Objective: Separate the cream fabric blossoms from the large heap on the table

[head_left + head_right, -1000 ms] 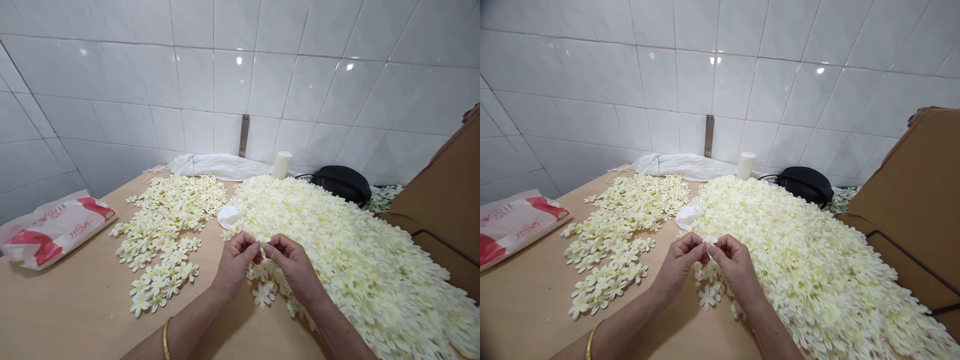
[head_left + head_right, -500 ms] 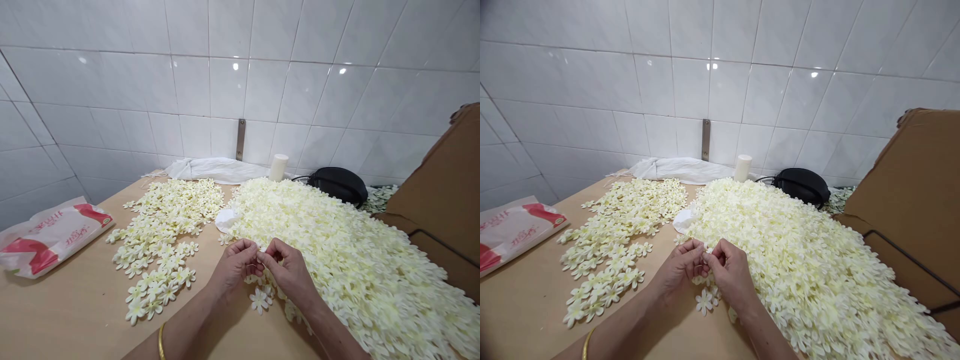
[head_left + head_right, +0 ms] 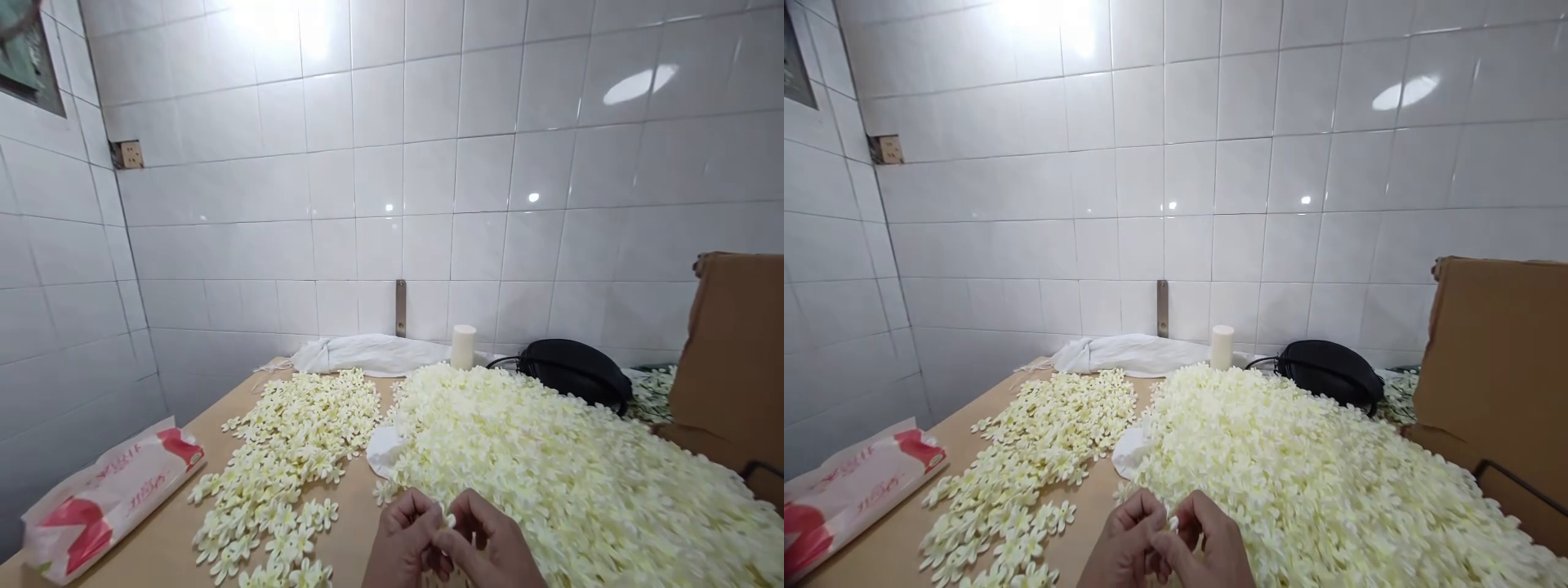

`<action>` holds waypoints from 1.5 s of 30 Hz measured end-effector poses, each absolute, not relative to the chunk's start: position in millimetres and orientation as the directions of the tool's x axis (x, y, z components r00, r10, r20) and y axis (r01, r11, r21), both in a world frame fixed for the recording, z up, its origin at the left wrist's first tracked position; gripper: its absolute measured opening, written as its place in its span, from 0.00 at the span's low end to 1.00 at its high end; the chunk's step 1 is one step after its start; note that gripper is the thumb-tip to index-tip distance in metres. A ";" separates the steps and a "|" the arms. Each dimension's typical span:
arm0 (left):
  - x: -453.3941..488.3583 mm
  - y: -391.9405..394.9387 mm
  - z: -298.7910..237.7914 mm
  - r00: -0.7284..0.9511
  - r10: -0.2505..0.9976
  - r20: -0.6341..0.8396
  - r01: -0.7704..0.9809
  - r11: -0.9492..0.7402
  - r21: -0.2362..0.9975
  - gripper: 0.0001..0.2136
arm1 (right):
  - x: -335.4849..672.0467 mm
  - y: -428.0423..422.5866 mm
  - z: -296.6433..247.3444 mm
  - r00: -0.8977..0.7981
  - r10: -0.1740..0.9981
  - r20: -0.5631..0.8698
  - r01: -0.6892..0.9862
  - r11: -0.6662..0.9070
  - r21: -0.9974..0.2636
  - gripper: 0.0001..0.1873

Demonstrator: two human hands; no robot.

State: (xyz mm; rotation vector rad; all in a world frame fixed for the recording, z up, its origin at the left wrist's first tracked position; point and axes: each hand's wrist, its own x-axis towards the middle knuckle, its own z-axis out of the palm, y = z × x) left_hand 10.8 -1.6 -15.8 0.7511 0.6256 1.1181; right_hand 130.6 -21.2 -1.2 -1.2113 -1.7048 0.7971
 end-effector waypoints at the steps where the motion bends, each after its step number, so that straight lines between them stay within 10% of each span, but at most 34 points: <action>1: 11.2 -2.8 -14.7 0.324 0.944 -0.067 -0.567 0.250 0.785 0.21 | 130.2 -22.3 0.1 -0.152 0.951 0.271 0.359 0.308 -0.881 0.17; 11: 8.1 -15.5 -1.2 0.311 0.948 -0.066 -0.373 0.186 0.909 0.14 | 131.3 -31.3 16.0 0.068 0.942 0.329 0.480 0.259 -0.838 0.18; 26: 9.8 -23.9 10.8 0.517 0.853 -0.073 -0.523 0.383 0.761 0.14 | 135.5 -31.3 20.1 -0.142 0.989 0.046 -0.193 0.018 -0.981 0.20; 37: 5.3 -18.2 8.7 0.467 0.879 -0.099 -0.602 0.398 0.693 0.15 | 135.0 -28.5 17.7 -0.151 0.984 0.089 -0.064 0.080 -0.995 0.19; 45: 4.7 -15.8 11.3 0.414 0.902 -0.121 -0.585 0.366 0.724 0.19 | 134.1 -32.8 20.0 -0.131 0.950 0.284 0.371 0.313 -0.874 0.14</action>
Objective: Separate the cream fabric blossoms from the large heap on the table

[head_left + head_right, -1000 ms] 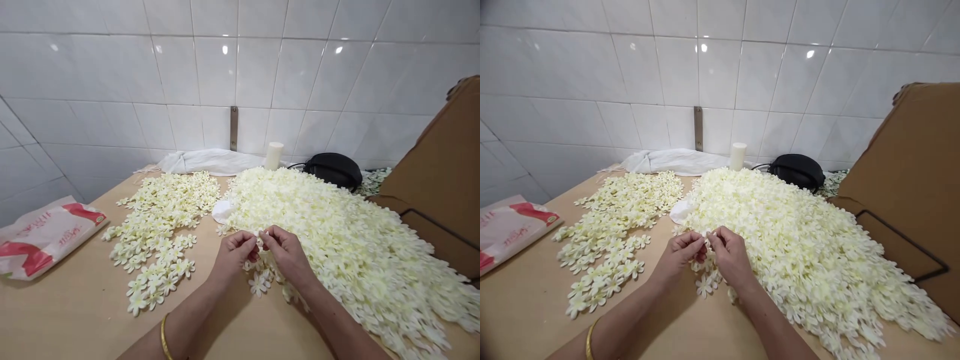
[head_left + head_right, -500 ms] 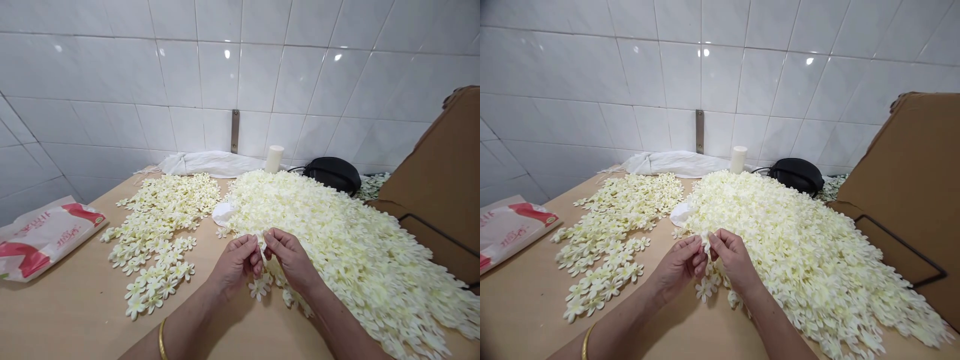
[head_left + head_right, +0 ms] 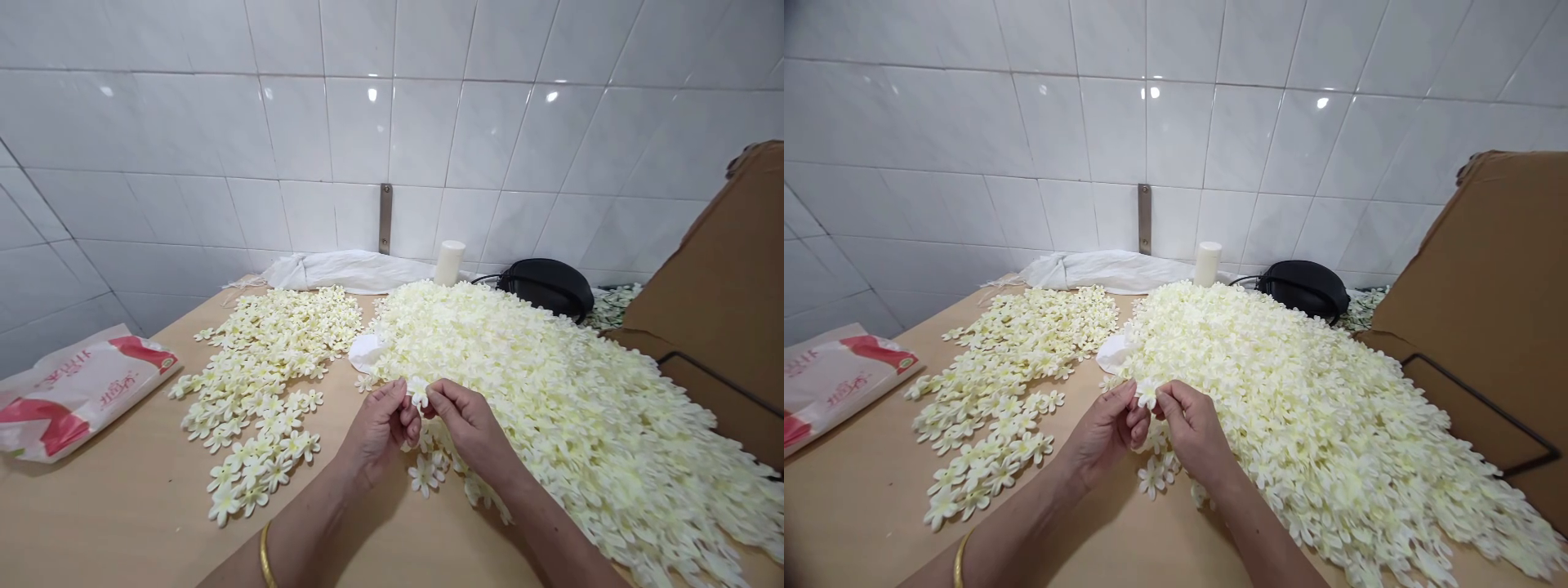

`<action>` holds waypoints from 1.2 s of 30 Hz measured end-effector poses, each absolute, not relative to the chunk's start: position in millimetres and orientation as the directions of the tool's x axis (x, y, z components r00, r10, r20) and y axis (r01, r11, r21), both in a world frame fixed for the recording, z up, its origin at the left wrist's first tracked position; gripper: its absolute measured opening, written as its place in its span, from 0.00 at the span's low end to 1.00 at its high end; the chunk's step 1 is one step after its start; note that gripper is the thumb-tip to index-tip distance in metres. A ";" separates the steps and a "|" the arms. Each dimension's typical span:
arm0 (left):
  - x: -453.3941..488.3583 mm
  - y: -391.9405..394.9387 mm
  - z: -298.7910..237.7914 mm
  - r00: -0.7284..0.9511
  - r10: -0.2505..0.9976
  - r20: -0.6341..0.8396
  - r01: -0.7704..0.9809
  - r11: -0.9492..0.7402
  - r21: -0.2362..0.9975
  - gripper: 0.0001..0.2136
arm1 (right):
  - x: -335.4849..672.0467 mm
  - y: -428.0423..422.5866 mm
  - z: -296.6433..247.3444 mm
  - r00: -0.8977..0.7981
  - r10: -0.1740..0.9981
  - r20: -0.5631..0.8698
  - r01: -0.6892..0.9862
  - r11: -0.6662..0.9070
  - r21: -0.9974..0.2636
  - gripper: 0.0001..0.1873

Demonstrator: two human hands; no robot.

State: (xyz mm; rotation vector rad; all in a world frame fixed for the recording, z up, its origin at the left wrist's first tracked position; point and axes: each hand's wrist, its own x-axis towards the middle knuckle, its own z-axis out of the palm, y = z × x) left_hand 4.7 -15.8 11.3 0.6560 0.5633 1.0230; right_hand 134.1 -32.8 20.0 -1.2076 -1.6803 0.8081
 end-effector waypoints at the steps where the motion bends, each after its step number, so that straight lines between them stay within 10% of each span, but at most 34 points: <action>1: 4.3 -15.8 11.2 0.411 0.906 -0.105 -0.572 0.346 0.744 0.19 | 133.9 -33.2 19.4 -0.103 0.936 0.338 0.434 0.348 -0.831 0.12; 10: 3.4 -16.3 7.0 0.443 0.896 -0.046 -0.549 0.312 0.775 0.16 | 133.6 -33.5 15.2 -0.253 0.695 0.673 0.562 0.672 -0.483 0.12; 25: -2.7 -8.8 6.0 0.372 0.928 -0.031 -0.479 0.221 0.850 0.14 | 145.7 -32.5 24.7 0.054 0.821 0.569 0.500 0.470 -0.727 0.04; 30: -15.1 1.2 11.0 0.164 0.985 0.061 -0.358 0.002 0.934 0.13 | 143.8 -39.6 32.1 -0.225 0.912 0.342 0.429 0.408 -0.806 0.05; 36: -19.3 5.0 9.5 0.106 0.982 0.159 -0.185 -0.137 0.973 0.14 | 120.8 -49.8 24.1 -0.584 0.747 0.317 0.562 0.654 -0.506 0.06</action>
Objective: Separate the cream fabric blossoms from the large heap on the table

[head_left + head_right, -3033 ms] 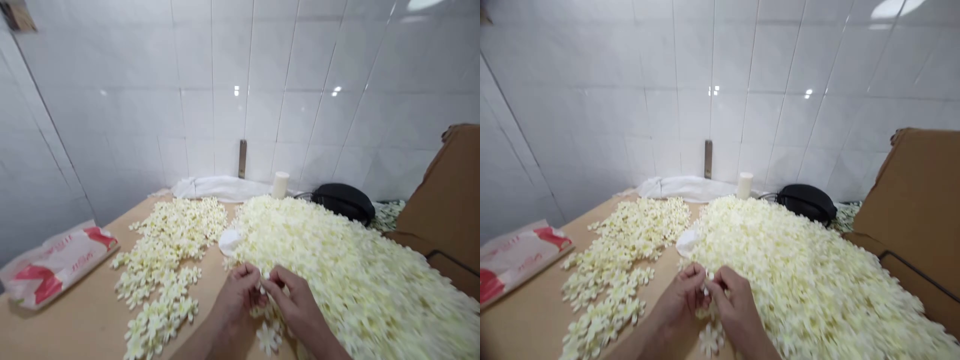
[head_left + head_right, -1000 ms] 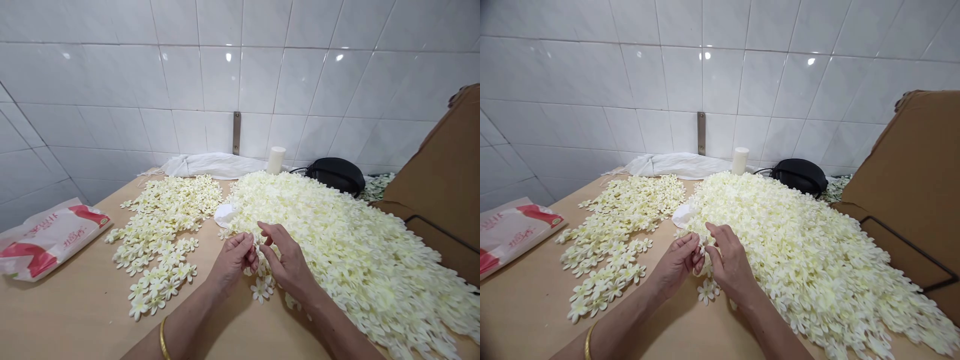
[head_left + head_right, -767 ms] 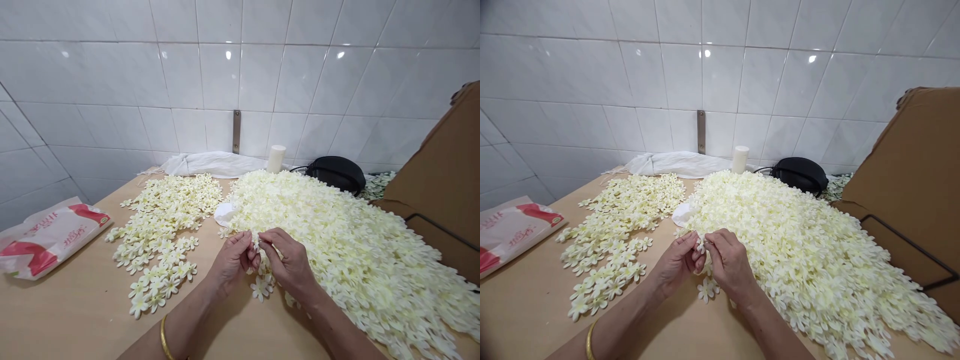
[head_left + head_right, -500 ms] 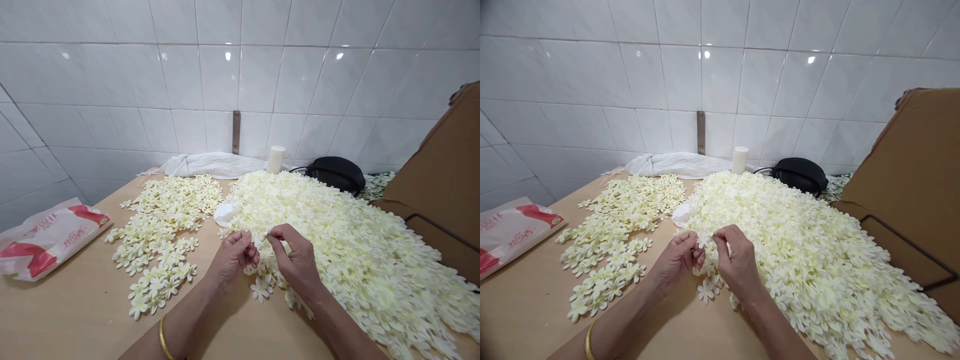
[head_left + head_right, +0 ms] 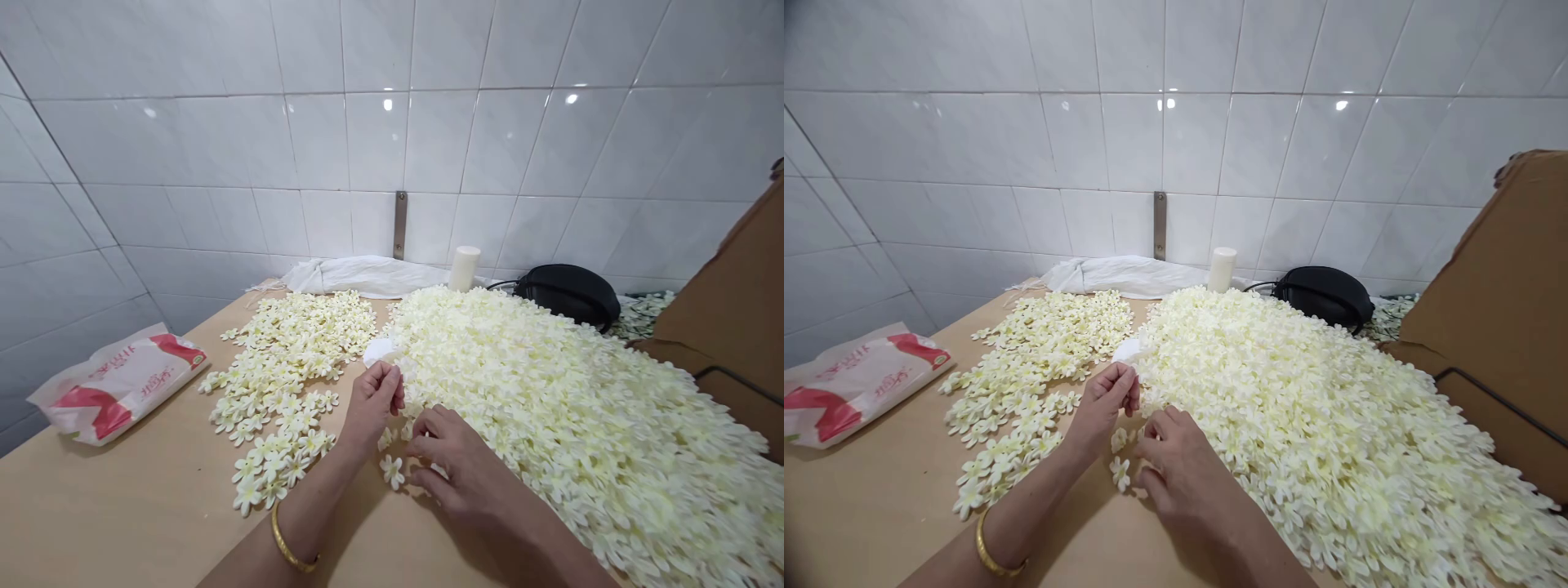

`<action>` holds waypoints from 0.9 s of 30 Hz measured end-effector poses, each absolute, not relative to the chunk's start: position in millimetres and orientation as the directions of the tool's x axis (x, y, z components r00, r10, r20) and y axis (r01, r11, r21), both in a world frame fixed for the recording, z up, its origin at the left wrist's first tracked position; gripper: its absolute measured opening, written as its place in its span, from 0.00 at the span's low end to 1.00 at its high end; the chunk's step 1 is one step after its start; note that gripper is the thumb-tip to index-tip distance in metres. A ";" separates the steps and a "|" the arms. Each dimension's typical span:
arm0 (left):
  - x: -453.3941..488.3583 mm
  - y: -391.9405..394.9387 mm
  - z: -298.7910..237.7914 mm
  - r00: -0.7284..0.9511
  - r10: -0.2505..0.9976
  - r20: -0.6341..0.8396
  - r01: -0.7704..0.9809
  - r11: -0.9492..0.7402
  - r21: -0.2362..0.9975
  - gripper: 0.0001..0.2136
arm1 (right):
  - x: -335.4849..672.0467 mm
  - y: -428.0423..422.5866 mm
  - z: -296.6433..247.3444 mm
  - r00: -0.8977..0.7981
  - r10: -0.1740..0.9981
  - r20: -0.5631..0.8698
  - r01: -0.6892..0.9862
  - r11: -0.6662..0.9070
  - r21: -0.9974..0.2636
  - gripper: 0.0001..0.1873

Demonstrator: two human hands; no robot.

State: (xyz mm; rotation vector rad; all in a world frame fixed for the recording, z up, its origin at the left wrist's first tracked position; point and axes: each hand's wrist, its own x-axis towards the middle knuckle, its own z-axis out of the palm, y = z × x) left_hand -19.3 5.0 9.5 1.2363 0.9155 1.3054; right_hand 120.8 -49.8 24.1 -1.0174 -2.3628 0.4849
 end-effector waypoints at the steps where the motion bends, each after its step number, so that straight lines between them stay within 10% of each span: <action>1: -18.3 4.0 9.0 0.118 0.980 0.158 -0.164 -0.138 0.977 0.14 | 120.3 -49.6 23.5 -0.580 0.748 0.323 0.567 0.655 -0.499 0.05; 8: -6.4 -11.4 11.0 0.258 0.950 0.177 -0.079 -0.162 0.984 0.16 | 135.6 -38.4 29.3 -0.041 0.902 0.430 0.536 0.383 -0.752 0.10; 15: 1.0 -19.3 13.2 0.290 0.944 0.159 -0.046 -0.153 0.987 0.17 | 136.6 -36.7 28.7 -0.041 0.979 0.198 0.309 0.200 -0.930 0.17; 22: 3.0 -19.9 11.6 0.316 0.948 0.031 -0.117 0.006 0.993 0.14 | 132.1 -39.6 26.5 0.072 0.932 0.355 0.452 0.286 -0.845 0.13; 27: 2.6 -19.2 9.9 0.313 0.950 -0.006 -0.175 0.064 0.983 0.12 | 133.9 -35.3 25.7 0.005 0.989 0.151 0.167 0.148 -0.975 0.16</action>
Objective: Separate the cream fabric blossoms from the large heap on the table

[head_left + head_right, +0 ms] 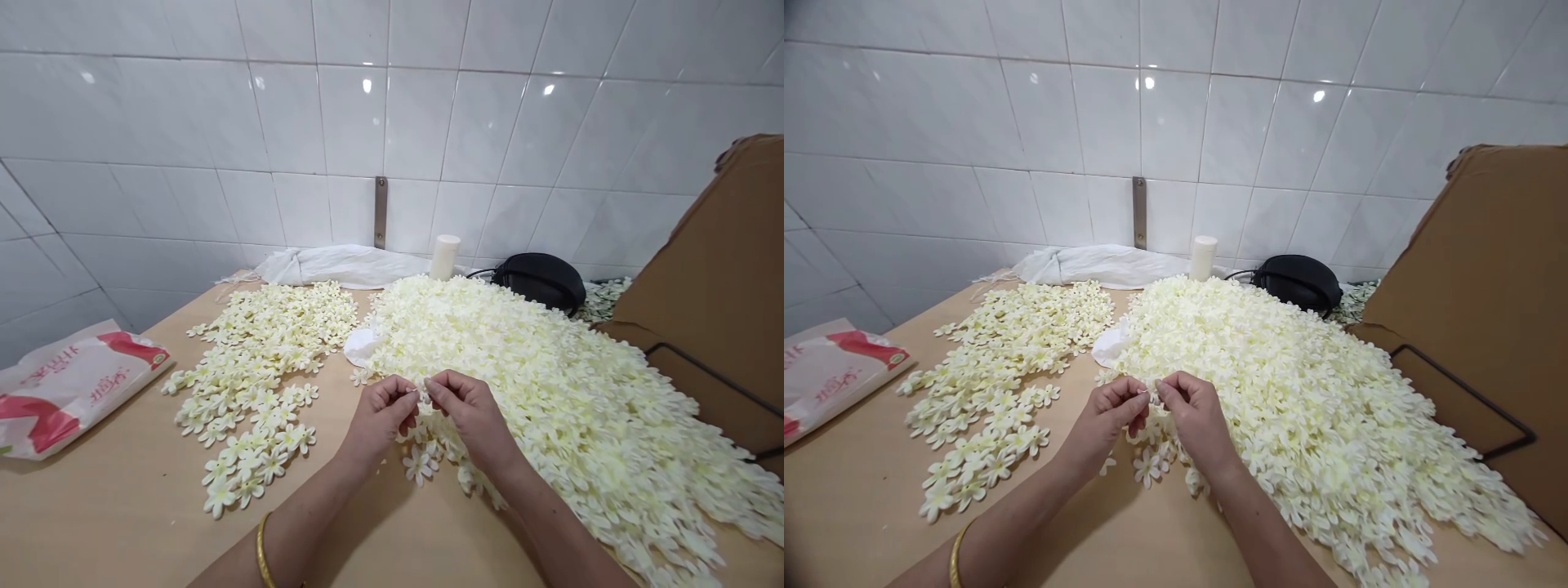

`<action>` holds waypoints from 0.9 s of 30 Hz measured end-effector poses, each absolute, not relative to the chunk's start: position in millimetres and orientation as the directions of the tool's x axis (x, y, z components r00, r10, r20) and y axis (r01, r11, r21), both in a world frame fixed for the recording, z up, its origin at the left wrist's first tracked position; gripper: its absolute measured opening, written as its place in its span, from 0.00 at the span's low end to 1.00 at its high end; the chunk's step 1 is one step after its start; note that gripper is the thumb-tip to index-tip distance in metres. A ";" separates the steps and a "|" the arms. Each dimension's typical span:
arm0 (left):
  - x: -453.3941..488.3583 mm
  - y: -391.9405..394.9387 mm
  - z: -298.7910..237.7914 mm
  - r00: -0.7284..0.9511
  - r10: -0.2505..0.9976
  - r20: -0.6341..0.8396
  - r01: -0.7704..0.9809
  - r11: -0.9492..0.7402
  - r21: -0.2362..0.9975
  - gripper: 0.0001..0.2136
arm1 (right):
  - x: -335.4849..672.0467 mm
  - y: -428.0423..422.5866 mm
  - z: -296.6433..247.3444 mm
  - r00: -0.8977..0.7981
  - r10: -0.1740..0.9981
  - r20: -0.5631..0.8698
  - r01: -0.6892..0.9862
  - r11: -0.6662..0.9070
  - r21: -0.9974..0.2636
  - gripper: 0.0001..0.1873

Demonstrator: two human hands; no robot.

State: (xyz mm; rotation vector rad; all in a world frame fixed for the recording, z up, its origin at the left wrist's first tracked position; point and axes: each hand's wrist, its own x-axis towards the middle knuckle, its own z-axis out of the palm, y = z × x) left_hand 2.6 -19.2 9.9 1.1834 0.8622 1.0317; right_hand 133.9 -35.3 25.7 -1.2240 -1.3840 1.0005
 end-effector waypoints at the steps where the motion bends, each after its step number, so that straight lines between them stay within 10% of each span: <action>1: 2.9 -19.2 10.2 0.309 0.951 -0.010 -0.185 0.070 0.980 0.12 | 134.4 -33.9 24.9 -0.014 0.994 0.111 0.086 0.112 -0.990 0.17; 7: 6.5 -20.0 14.0 0.314 0.949 -0.027 -0.195 0.092 0.977 0.11 | 135.8 -29.8 23.1 -0.085 0.996 0.018 -0.100 0.009 -0.995 0.20; 18: -42.7 -39.1 23.5 0.222 0.921 0.320 0.350 -0.381 0.856 0.07 | 158.6 -26.6 30.6 0.148 0.683 0.715 0.838 0.298 -0.457 0.07; 27: -57.1 -72.8 -10.7 0.322 0.878 0.355 0.556 -0.479 0.680 0.08 | 136.7 -34.8 24.1 -0.099 0.686 0.721 0.680 0.576 -0.454 0.08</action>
